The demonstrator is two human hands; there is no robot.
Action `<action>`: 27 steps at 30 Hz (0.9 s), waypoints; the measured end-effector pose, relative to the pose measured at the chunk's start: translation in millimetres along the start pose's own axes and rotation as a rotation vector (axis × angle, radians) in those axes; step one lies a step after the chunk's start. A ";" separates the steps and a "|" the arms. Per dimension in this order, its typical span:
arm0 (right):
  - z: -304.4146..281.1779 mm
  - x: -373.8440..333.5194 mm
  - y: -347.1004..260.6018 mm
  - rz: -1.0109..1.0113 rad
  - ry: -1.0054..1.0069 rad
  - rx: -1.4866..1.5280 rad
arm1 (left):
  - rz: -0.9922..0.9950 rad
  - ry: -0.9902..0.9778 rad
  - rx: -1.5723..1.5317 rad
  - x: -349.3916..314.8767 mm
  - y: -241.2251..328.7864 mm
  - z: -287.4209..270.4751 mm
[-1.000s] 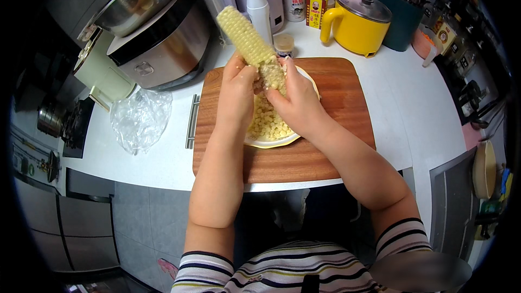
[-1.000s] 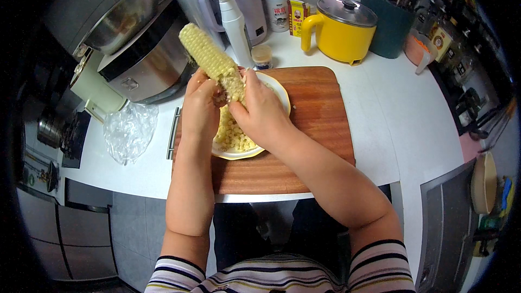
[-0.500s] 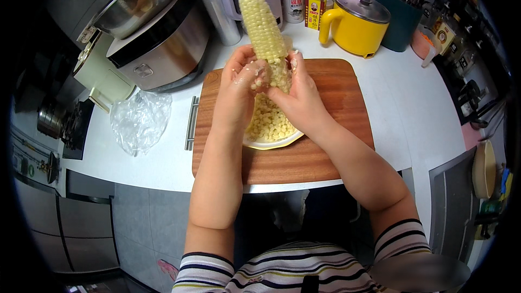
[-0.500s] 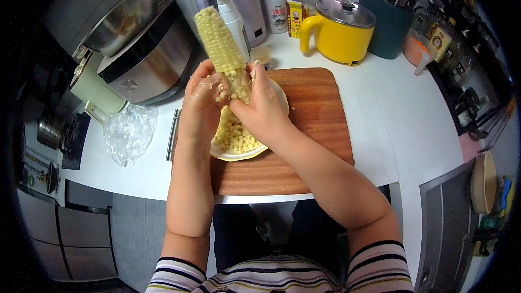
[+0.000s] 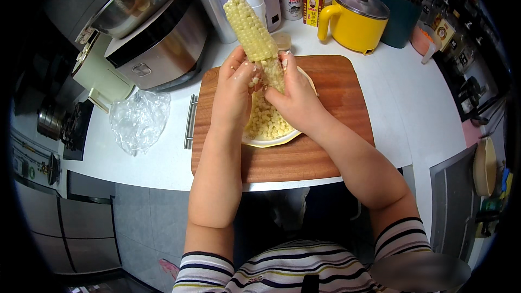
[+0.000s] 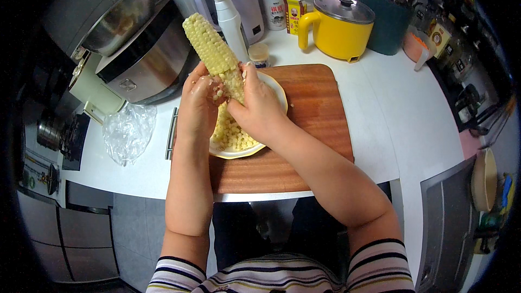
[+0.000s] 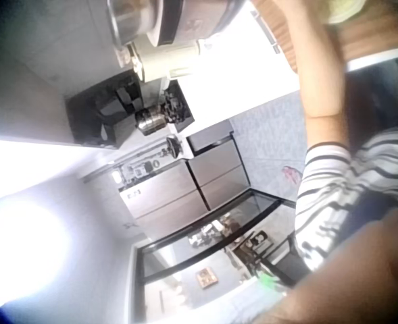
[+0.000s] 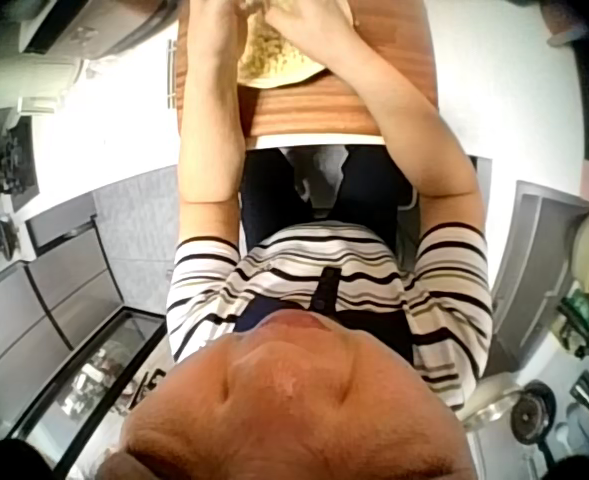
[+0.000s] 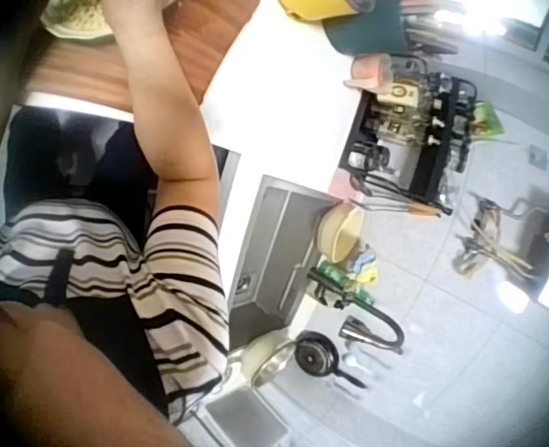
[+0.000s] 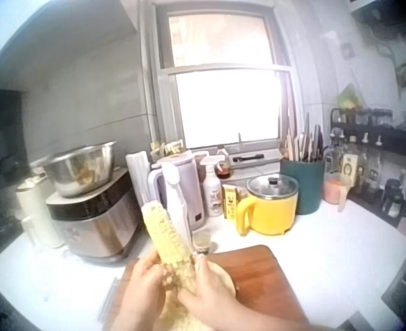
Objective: The person holds a cooked corn cob over a plate and uses their hands to pull the kernels off the cob. The kernels fall into the plate below as the person rotates the cob to access different sections.
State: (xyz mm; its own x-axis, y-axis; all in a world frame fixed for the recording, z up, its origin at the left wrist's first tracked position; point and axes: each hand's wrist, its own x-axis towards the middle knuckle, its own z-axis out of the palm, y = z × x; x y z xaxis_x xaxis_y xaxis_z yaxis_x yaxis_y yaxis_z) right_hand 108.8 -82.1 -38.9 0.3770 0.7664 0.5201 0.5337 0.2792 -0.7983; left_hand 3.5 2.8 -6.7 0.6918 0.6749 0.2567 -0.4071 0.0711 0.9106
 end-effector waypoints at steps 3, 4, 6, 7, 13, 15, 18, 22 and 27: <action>1.1 -0.2 1.2 0.046 -0.022 0.063 | -0.007 0.029 -0.040 2.5 -1.7 4.5; 2.2 -0.5 1.7 0.029 -0.003 0.069 | -0.003 0.007 -0.026 2.3 -2.4 2.0; 2.6 -0.2 2.9 -0.014 0.020 0.088 | 0.005 -0.038 0.004 1.8 -3.0 -3.1; 1.7 0.7 3.9 -0.039 0.025 0.100 | 0.002 -0.007 -0.002 0.4 -2.3 -1.0; 2.0 0.1 6.1 -0.012 -0.001 0.083 | -0.004 -0.004 0.049 -0.6 -1.7 -0.3; 1.9 -0.1 4.7 0.005 -0.011 0.079 | -0.007 -0.017 0.004 3.6 -3.5 0.1; 2.1 -0.3 4.7 0.014 -0.008 0.092 | 0.005 0.000 -0.069 0.7 -1.0 2.9; 3.5 -1.2 4.7 -0.055 0.046 0.071 | -0.011 0.061 0.008 -1.7 0.8 10.1; 4.4 -0.5 6.1 -0.035 0.026 0.059 | -0.009 -0.024 0.107 4.2 -6.4 -4.4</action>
State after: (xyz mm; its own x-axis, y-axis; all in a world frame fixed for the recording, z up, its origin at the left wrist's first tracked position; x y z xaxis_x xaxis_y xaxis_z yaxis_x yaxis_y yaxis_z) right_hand 108.5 -78.2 -45.4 0.3791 0.7405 0.5549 0.5011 0.3398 -0.7959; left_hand 6.4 8.4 -12.9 0.7101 0.6565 0.2545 -0.3354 -0.0024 0.9421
